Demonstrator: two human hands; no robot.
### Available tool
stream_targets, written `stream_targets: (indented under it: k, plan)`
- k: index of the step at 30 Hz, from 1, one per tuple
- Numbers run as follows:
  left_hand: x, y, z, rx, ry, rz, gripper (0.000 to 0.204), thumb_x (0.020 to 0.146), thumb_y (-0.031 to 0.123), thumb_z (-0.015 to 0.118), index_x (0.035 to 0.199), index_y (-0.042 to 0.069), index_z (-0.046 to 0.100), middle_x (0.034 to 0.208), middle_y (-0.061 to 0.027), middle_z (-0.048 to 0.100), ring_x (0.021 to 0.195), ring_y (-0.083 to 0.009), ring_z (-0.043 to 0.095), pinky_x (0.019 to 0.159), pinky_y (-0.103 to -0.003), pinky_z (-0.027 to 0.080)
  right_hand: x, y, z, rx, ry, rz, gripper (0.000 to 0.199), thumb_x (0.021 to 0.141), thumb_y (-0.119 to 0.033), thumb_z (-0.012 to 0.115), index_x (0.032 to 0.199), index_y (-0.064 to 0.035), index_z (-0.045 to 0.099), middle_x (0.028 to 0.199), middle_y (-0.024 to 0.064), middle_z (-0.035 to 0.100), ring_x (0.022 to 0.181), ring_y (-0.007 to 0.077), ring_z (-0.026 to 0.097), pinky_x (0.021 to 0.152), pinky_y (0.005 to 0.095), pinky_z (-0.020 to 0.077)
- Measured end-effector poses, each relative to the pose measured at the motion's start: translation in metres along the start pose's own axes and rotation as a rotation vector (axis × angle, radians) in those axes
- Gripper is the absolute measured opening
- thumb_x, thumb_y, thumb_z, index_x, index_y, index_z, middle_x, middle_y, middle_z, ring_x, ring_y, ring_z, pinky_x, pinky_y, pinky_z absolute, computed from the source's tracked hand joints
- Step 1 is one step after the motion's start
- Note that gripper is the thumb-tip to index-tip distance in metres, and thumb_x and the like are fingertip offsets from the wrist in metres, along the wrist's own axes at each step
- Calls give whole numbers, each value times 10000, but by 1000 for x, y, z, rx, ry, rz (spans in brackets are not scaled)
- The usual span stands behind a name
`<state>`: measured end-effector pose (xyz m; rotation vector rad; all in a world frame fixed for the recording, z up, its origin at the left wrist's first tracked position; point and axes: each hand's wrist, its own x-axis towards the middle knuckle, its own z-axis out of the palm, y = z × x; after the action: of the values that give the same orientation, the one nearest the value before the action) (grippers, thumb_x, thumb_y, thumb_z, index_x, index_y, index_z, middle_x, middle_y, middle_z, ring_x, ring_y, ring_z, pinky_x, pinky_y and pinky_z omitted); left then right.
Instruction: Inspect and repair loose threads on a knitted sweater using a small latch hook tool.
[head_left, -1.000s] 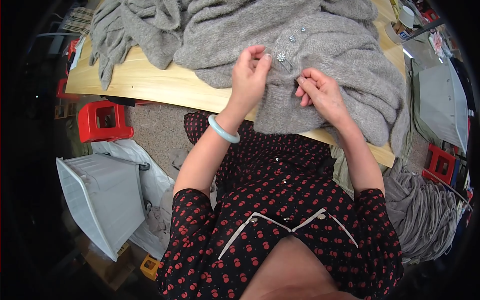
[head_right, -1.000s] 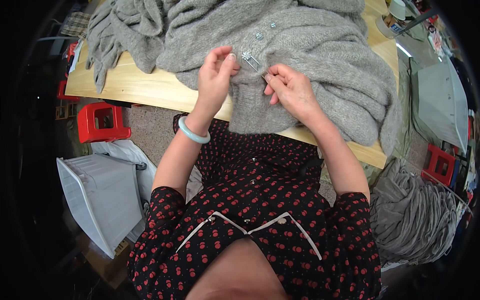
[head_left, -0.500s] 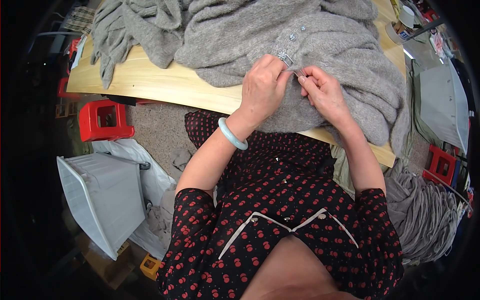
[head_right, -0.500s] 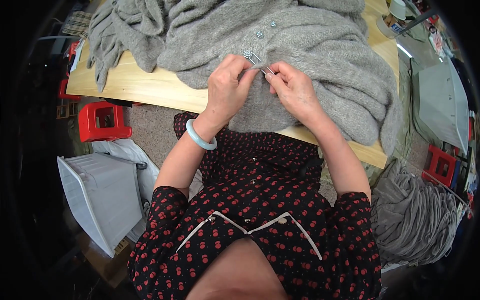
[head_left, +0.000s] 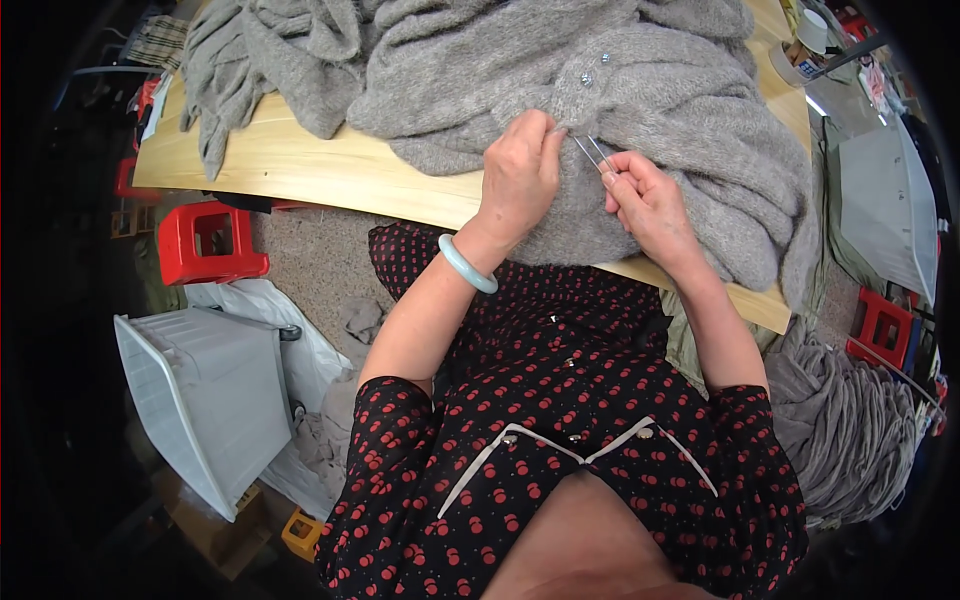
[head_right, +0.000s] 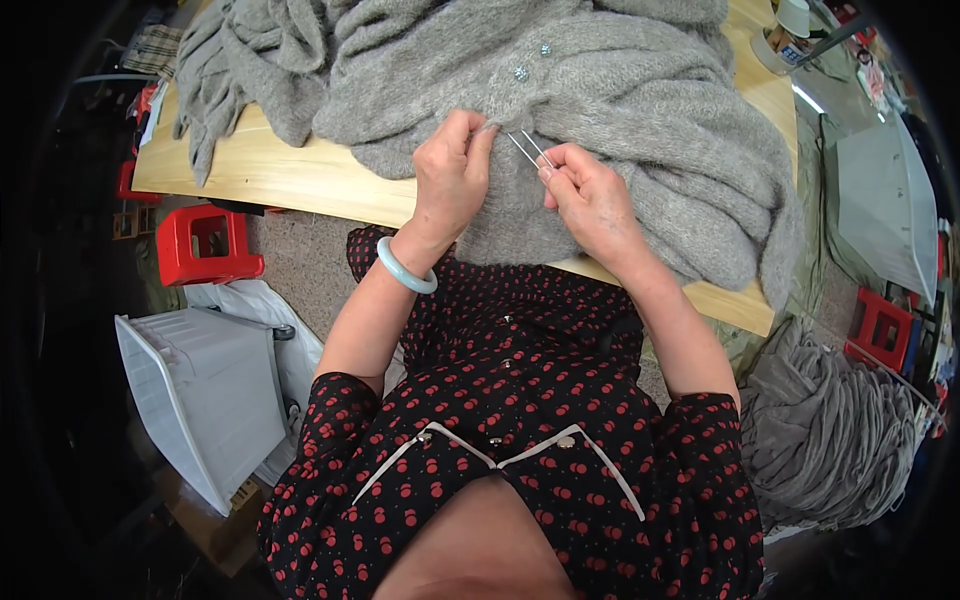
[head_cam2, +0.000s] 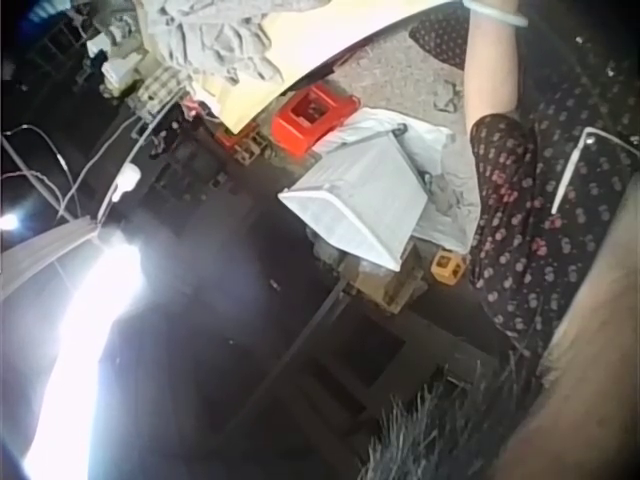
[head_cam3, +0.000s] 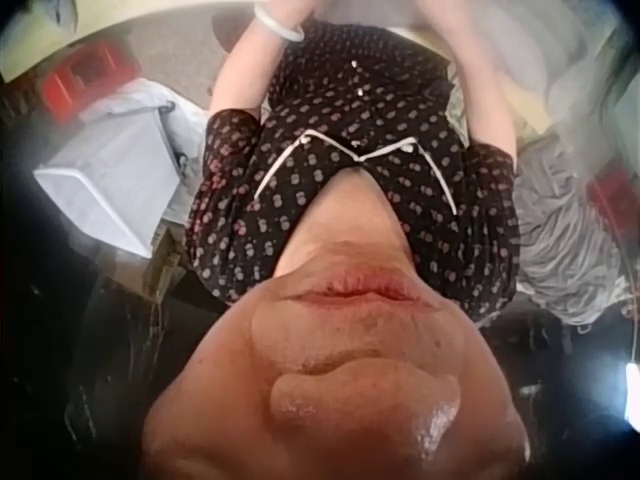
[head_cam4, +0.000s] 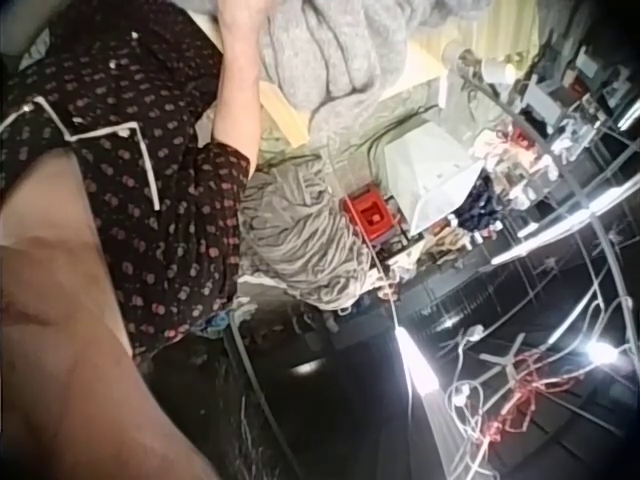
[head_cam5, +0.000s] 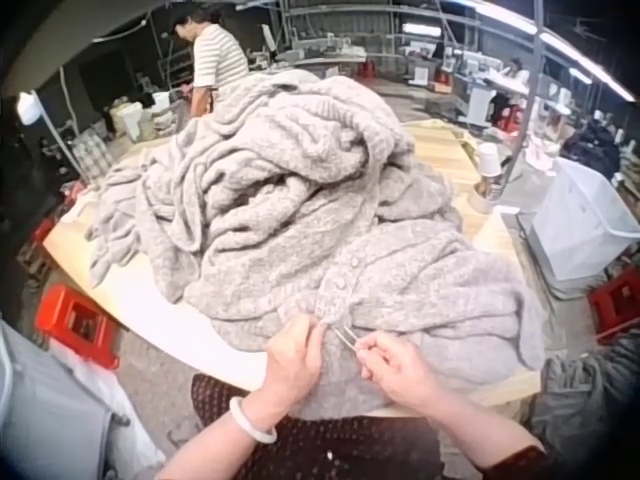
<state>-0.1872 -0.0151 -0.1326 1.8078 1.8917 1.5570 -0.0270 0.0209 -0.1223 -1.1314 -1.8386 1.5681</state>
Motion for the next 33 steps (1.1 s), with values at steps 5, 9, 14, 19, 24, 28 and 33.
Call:
stream_targets:
  k: [5, 9, 14, 19, 24, 28, 33]
  plan:
    - [2, -1, -7, -87, -132, -225, 120, 770, 45, 584, 779, -7, 476, 710, -164, 551, 587, -328, 545, 514, -371, 419, 2, -3, -1, 2, -31, 9, 124, 880, -138, 493, 941, -36, 531, 602, -34, 490, 467, 12, 388, 419, 166, 309]
    - [6, 1, -14, -43, -183, -165, 149, 736, 81, 644, 788, -5, 535, 726, -148, 565, 591, -298, 561, 516, -357, 429, 4, -8, -2, 86, -65, 110, 128, 886, -152, 489, 943, -41, 518, 629, -23, 510, 477, 18, 420, 424, 169, 326]
    - [2, -6, -9, 38, -85, 23, 151, 709, 106, 672, 799, 13, 594, 727, -124, 564, 620, -287, 566, 536, -351, 444, 10, 0, -1, 257, -114, 130, 135, 893, -171, 483, 937, -45, 502, 684, -16, 528, 493, 15, 417, 431, 164, 327]
    - [4, 0, -7, 118, -69, 30, 91, 730, 102, 635, 786, 38, 602, 726, -110, 556, 647, -294, 570, 553, -354, 447, 8, -12, 1, 286, -126, 134, 229, 895, -172, 468, 1087, -53, 508, 680, -35, 504, 513, 10, 363, 446, 146, 296]
    - [17, -12, -18, 44, -217, 56, 70, 738, 93, 598, 772, 34, 586, 726, -119, 569, 654, -300, 572, 568, -365, 443, 13, 0, -7, 72, -133, 50, 292, 884, -146, 462, 1164, -74, 504, 650, -46, 483, 522, 8, 354, 460, 154, 290]
    - [28, -15, -29, -6, -307, 4, 97, 741, 112, 601, 781, 25, 586, 702, -117, 577, 624, -275, 567, 559, -347, 433, 17, -10, -17, -81, -192, 3, 278, 880, -136, 464, 1143, -79, 534, 637, -45, 480, 529, 17, 361, 480, 164, 299]
    - [33, -28, -30, -208, -568, -296, 102, 748, 120, 606, 788, 27, 594, 662, -112, 573, 556, -202, 516, 532, -310, 406, 25, -7, -33, -251, -273, -170, 273, 881, -142, 470, 1138, -74, 536, 634, -43, 476, 521, 20, 357, 474, 168, 297]
